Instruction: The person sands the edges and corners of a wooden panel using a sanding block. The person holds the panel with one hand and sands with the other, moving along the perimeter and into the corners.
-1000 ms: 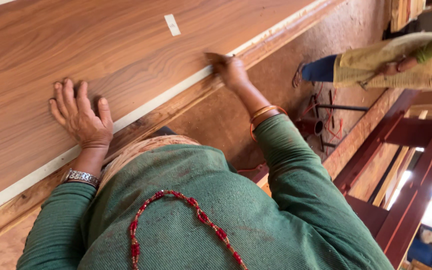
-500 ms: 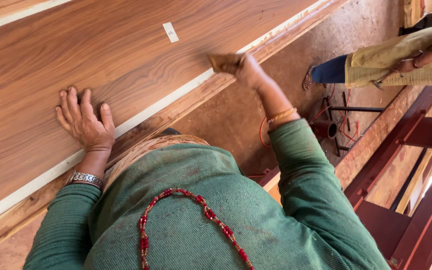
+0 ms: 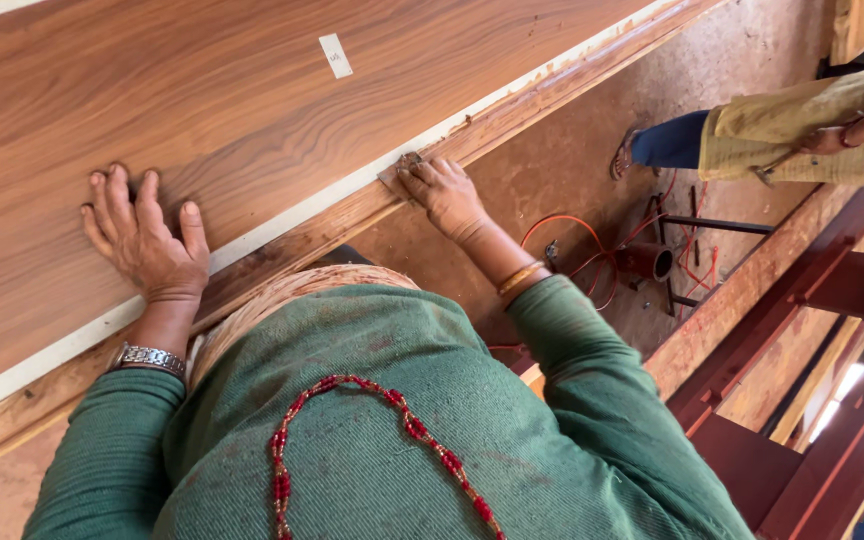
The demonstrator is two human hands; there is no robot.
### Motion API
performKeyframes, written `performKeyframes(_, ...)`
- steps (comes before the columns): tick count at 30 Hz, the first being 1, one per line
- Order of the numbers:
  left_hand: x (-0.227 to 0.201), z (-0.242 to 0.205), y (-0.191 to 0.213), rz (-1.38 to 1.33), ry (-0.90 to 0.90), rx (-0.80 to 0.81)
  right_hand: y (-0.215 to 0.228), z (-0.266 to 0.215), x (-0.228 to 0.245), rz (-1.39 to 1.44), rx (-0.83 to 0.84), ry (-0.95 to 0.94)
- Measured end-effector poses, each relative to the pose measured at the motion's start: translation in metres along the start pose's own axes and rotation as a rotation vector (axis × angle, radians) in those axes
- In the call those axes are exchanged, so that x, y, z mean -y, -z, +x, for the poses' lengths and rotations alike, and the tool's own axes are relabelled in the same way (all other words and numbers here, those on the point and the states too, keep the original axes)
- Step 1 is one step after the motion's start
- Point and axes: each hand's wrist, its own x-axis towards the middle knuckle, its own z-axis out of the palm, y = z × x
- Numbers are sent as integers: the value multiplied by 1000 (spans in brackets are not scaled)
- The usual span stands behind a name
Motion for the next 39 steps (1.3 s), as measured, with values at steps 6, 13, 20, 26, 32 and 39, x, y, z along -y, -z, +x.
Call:
performKeyframes(6, -3, 3, -1, 28, -15, -40, 53, 21, -82, 58, 118, -44)
performKeyframes(13, 0, 2, -5, 43, 19, -34, 48, 18, -132, 50, 57, -225)
performKeyframes(20, 2, -3, -6, 47, 9, -24, 40, 14, -141, 95, 234, -190)
performKeyframes(26, -3, 4, -4, 53, 11, -43, 76, 62, -136, 85, 537, -256)
performKeyframes(32, 1, -4, -7, 16, 34, -32, 49, 42, -105, 159, 195, -76)
performKeyframes(39, 0, 0, -7, 33, 22, -20, 30, 28, -101, -88, 133, 93)
